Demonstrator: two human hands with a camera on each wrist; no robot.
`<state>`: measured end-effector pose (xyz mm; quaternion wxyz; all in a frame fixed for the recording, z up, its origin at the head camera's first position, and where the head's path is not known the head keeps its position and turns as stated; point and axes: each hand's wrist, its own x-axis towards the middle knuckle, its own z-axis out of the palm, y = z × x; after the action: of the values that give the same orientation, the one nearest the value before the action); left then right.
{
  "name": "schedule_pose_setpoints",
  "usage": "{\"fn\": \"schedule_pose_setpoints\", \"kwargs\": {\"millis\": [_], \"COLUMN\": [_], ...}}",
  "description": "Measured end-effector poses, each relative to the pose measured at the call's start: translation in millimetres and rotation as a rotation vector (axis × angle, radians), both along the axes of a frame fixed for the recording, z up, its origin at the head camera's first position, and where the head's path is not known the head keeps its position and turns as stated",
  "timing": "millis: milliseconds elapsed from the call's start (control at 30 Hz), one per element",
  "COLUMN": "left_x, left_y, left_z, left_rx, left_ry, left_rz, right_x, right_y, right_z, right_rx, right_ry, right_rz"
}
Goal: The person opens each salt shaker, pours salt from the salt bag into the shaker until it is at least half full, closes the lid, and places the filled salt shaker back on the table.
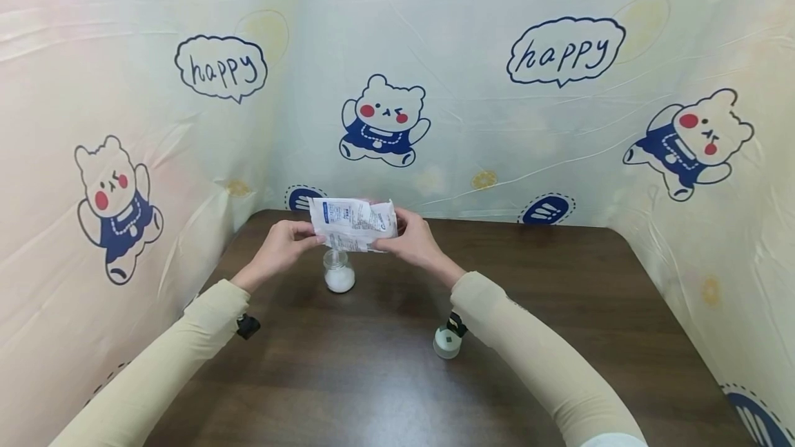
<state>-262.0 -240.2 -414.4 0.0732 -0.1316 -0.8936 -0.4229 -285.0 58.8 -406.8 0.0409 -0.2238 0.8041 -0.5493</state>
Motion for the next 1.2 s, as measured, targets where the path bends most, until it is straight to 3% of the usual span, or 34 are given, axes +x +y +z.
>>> {"fn": "schedule_pose_setpoints", "kwargs": {"millis": [1200], "left_x": [-2.0], "left_y": [-1.9], "left_z": [-2.3], "left_rx": [-0.01], "left_ry": [0.005], "left_rz": [-0.003], "right_x": [1.1], "right_y": [-0.1], "right_z": [0.6], "right_rx": [-0.007], "right_ry": [0.002], "right_rz": [0.003]}}
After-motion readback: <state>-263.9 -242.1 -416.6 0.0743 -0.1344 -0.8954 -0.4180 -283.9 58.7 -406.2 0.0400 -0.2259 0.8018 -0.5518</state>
